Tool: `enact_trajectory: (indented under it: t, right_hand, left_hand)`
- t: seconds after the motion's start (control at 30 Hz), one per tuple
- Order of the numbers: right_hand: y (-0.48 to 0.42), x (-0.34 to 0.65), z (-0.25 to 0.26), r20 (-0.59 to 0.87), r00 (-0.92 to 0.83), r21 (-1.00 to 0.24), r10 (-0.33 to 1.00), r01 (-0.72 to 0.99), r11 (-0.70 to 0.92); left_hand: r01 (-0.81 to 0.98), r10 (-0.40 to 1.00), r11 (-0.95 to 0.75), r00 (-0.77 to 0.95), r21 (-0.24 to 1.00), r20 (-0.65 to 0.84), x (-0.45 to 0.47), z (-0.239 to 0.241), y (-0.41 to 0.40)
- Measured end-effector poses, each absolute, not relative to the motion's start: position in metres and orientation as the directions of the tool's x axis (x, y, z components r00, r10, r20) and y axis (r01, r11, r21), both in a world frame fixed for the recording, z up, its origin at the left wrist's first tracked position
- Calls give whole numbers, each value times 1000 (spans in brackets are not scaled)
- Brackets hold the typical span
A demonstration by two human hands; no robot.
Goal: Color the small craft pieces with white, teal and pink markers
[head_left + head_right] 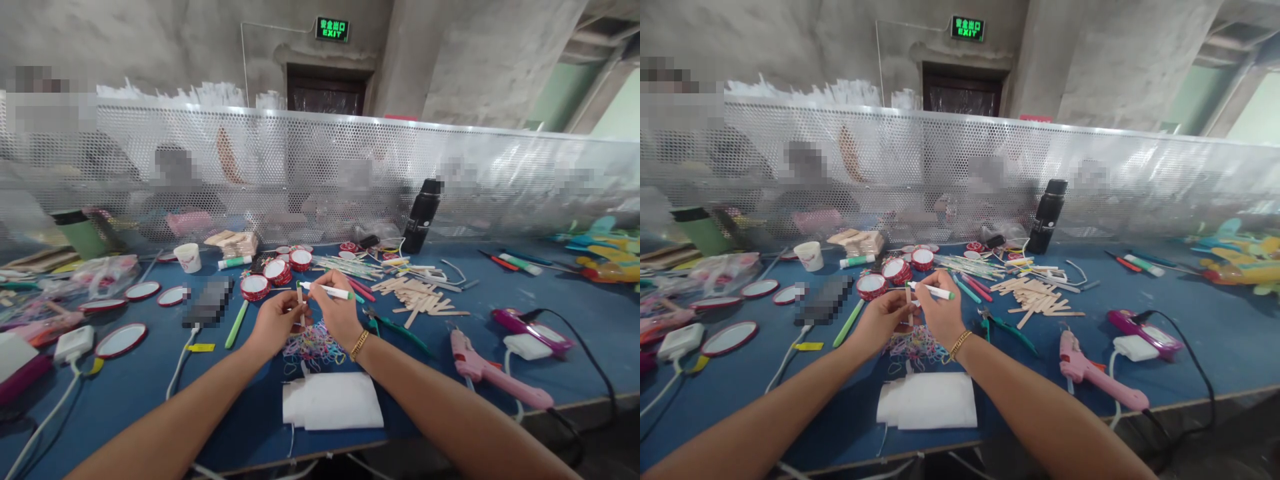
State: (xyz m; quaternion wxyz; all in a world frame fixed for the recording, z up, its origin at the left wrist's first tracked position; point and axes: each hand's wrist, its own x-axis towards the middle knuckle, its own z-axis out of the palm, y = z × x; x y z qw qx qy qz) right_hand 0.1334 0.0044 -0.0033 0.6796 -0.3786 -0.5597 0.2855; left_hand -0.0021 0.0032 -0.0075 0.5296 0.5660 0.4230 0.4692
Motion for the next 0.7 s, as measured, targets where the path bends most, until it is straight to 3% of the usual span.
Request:
enact_trajectory:
  t: [0.7]
  right_hand:
    - [6,133,-3,558,219,-827,800,60,560]
  left_hand:
    - [15,972,-116,209,993,110,-6,-13,9]
